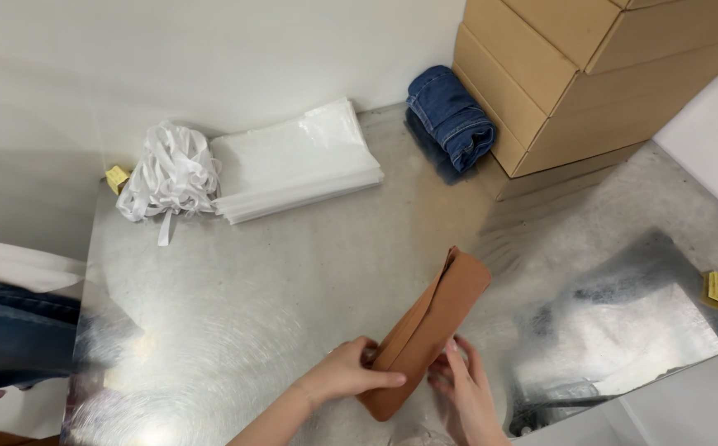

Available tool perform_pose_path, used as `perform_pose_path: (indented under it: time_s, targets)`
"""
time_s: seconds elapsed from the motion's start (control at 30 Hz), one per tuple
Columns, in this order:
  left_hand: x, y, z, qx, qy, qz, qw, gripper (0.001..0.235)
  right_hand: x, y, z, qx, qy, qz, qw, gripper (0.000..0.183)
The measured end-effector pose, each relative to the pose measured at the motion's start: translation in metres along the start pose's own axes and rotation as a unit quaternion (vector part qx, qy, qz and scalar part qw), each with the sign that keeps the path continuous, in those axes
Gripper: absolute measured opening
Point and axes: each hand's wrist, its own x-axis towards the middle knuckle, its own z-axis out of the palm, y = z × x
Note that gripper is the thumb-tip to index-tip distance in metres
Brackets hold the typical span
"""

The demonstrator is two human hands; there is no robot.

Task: The person folds a pair of blue jeans on a metal table, then takes a brown t-shirt from a clothing rack and folds it. Finally, they take a colorful patterned top from the rack and fold it on the table.

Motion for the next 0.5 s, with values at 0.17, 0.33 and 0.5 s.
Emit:
perform_pose_path:
  time_s: [0.17,0.33,0.5]
  targets:
    - [0.036,-0.043,0.031,-0.168,0.029,-0.040,0.985,0.091,0.053,-0.012,0.007,-0.110,-0.045,-0.094,0.988,0.059]
    - [0.067,0.008,0.043,-0.253,0.072,-0.073,0.962,0.088,0.080,-0.030,0.020,-0.191,-0.008,-0.138,0.972,0.080]
    - [0.131,0.061,0.038,-0.361,0.114,-0.059,0.924,0.083,0.108,-0.015,0.005,-0.261,-0.055,-0.234,0.935,0.078]
